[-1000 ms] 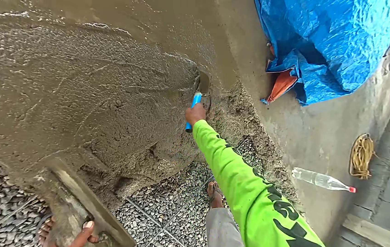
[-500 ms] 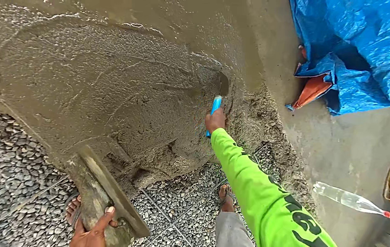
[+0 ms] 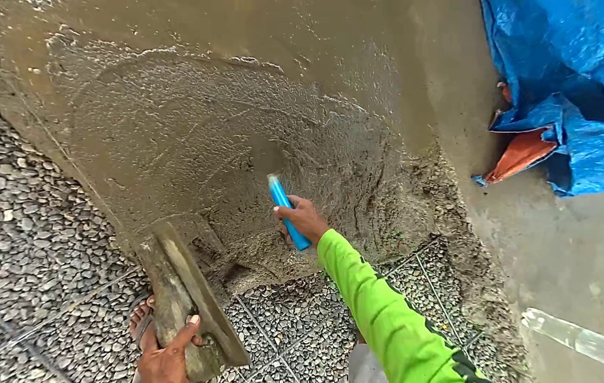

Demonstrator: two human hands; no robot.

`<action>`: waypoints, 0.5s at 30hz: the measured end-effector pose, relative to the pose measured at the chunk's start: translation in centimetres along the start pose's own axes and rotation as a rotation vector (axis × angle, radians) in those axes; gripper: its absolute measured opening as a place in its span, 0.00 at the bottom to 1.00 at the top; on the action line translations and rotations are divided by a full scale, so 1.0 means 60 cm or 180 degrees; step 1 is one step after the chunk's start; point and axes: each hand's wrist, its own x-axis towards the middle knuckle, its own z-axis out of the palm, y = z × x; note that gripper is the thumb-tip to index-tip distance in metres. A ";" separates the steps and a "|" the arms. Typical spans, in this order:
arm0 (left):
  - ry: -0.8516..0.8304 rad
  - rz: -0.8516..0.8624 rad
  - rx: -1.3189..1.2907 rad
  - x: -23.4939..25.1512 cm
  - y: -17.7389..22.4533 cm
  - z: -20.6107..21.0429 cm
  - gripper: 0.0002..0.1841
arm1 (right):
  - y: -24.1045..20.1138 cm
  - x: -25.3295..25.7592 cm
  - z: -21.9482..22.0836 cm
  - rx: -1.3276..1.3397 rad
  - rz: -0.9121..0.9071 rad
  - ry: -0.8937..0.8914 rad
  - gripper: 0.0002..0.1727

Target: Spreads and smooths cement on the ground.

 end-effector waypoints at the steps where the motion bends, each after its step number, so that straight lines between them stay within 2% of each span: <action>1: -0.0022 0.0006 0.0032 -0.001 0.001 0.002 0.36 | -0.003 0.008 -0.015 0.0186 0.0065 -0.0130 0.22; 5: -0.0200 0.0034 0.0142 -0.006 -0.004 0.006 0.37 | 0.030 0.024 -0.113 0.0361 0.0080 -0.0013 0.21; 11: -0.0336 0.0178 0.0192 0.003 -0.011 0.007 0.35 | 0.107 -0.034 -0.284 0.0633 0.0154 0.1000 0.21; 15: -0.0418 0.0195 0.0189 0.007 -0.010 0.001 0.36 | 0.142 -0.082 -0.370 0.0630 0.0305 0.1531 0.20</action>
